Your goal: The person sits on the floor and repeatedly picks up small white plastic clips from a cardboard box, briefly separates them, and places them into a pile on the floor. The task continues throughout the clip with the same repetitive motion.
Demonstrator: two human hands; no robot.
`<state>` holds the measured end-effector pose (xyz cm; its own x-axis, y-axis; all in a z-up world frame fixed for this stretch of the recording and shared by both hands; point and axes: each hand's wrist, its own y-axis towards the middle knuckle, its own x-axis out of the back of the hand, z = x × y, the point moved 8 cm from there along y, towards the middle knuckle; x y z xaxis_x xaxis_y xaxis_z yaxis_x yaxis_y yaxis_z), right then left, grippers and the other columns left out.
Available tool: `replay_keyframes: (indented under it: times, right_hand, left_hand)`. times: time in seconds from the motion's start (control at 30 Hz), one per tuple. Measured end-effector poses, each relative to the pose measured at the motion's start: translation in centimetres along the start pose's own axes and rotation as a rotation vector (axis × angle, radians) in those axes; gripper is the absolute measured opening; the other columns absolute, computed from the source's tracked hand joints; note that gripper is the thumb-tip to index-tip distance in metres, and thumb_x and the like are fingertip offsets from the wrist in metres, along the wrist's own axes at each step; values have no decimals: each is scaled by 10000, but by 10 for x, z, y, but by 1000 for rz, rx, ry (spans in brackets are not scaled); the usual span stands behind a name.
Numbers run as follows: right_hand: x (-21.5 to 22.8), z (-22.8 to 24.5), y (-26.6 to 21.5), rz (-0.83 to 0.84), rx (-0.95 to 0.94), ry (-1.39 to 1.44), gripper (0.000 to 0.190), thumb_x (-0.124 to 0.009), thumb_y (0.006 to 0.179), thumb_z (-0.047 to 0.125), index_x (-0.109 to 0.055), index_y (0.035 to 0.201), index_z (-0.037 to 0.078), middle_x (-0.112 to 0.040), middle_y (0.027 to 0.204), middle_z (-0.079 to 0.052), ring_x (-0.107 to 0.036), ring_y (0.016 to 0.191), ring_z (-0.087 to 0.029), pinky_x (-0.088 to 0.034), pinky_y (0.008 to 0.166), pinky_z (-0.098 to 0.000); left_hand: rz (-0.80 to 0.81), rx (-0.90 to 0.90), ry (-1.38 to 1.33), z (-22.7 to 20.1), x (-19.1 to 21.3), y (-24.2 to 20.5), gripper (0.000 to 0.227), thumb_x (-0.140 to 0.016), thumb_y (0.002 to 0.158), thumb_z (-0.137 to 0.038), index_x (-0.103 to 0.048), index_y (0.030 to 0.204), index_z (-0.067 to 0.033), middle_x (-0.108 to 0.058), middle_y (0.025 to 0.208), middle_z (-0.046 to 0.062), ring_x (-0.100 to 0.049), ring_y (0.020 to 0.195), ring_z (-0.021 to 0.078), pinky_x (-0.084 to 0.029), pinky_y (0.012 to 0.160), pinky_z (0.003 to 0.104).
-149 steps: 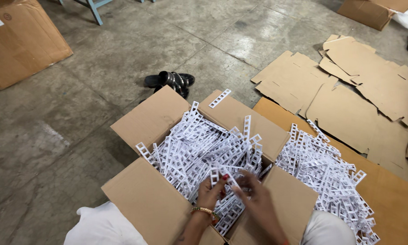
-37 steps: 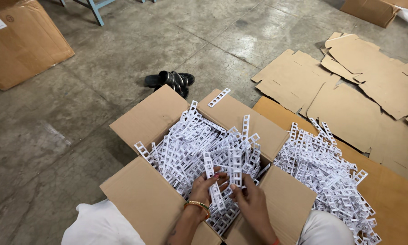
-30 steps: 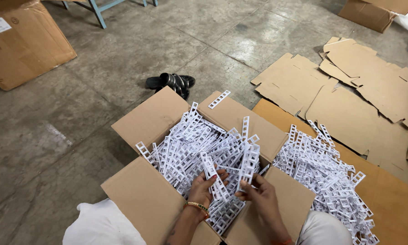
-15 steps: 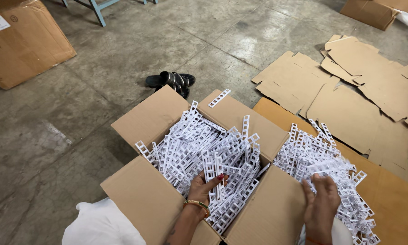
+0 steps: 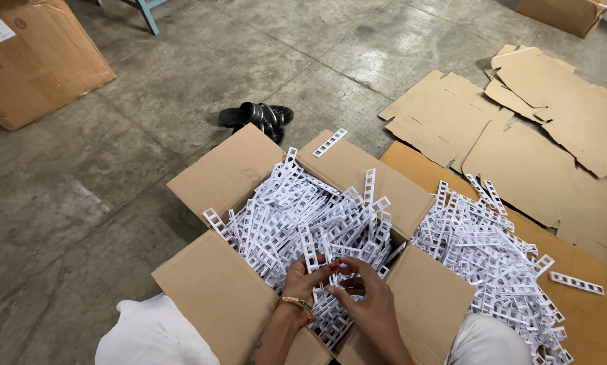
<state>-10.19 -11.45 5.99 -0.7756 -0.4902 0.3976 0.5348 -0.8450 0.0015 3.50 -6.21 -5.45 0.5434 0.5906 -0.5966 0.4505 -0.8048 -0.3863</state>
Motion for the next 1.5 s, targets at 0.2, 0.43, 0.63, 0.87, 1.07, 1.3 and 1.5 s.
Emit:
replay_keyframes:
  times: [0.2,0.43,0.63,0.87,1.07,1.3,1.5]
  right_hand:
    - [5,-16,-5,-42,-167,103,353,-687,879,65,-694,1231,85,-760,947,-63,-725,698,-134,-605,569,-313]
    - [21,-29,-1,-147,-100,165,351,-663,887,18,-692,1235,52,-751,909,-65,-703,721,-117,-600,634,-278]
    - [18,-27,-5,-91,-126,38,308,-678,961,87,-706,1267,78,-729,838,-130,-656,705,-141,-540,623,-288]
    - [15,-35,-5,-127,-188,151,398,-771,833,35,-733,1224,98,-776,871,-93,-687,685,-157,-556,580,-317]
    - [116,-38,-12,-682,-10,9,334,-718,928,-5,-706,1261,19,-733,1023,-122,-681,870,-168,-554,741,-307]
    - [167,-4,-18,-865,177,-868,566,-840,765,111,-644,1273,-45,-590,1338,-331,-569,1239,-425,-494,977,-470]
    - [57,-31,0,-247,-42,9,301,-771,851,157,-731,1121,29,-790,982,-119,-748,878,-224,-598,772,-333]
  left_hand:
    - [1,18,22,7,1,1,235,-872,803,-14,-670,908,-72,-671,750,43,-569,614,129,-441,534,270]
    - [-79,185,-154,-12,-18,-22,120,-732,841,-58,-638,917,-49,-744,827,74,-724,722,176,-610,653,336]
    - [33,10,15,-1,-8,-7,231,-828,792,30,-665,938,-44,-684,769,51,-599,627,135,-485,568,284]
    - [21,64,-51,11,-2,4,137,-712,850,44,-642,958,-1,-727,858,114,-705,768,217,-595,724,360]
    - [45,82,-227,5,-4,8,253,-541,938,-12,-628,1171,34,-728,1012,165,-734,1020,312,-624,915,432]
    - [88,50,-111,0,-13,4,310,-634,923,12,-656,1229,60,-753,1108,166,-737,1048,256,-610,942,388]
    - [25,68,101,4,-6,0,230,-748,893,-39,-732,1114,24,-814,975,101,-724,846,172,-577,723,321]
